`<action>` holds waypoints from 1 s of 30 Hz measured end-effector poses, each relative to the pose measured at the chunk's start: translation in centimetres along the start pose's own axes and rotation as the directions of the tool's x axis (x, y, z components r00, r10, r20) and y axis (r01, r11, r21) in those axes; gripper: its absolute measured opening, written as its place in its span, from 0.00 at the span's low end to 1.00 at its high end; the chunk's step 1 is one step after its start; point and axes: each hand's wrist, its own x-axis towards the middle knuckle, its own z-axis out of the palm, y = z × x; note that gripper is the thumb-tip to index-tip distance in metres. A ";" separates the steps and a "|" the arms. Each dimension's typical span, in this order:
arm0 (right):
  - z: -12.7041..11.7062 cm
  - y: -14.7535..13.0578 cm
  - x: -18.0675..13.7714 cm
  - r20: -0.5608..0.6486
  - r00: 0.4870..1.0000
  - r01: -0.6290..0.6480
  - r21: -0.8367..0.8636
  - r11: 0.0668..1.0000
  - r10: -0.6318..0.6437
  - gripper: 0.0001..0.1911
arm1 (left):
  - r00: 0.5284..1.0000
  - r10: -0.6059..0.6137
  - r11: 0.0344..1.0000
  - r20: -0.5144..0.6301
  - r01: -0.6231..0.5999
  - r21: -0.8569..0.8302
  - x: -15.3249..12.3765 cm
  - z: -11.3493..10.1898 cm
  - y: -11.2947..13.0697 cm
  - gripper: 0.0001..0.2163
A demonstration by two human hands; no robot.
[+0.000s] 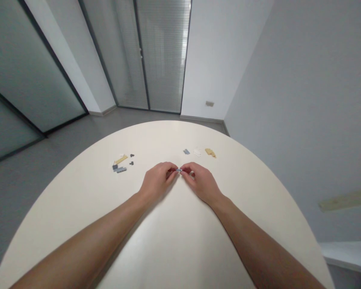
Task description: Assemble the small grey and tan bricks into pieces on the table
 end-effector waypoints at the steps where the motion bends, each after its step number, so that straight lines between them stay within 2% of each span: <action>1: 0.0 0.0 0.0 0.000 1.000 0.002 -0.003 1.000 -0.002 0.04 | 1.000 0.000 1.000 0.002 0.000 0.000 0.0 0.0 0.0 0.08; 30: 0.2 0.3 -0.2 -0.012 0.999 0.053 0.005 0.999 -0.053 0.05 | 0.994 0.105 0.994 0.032 -0.106 0.029 0.1 0.3 -0.2 0.09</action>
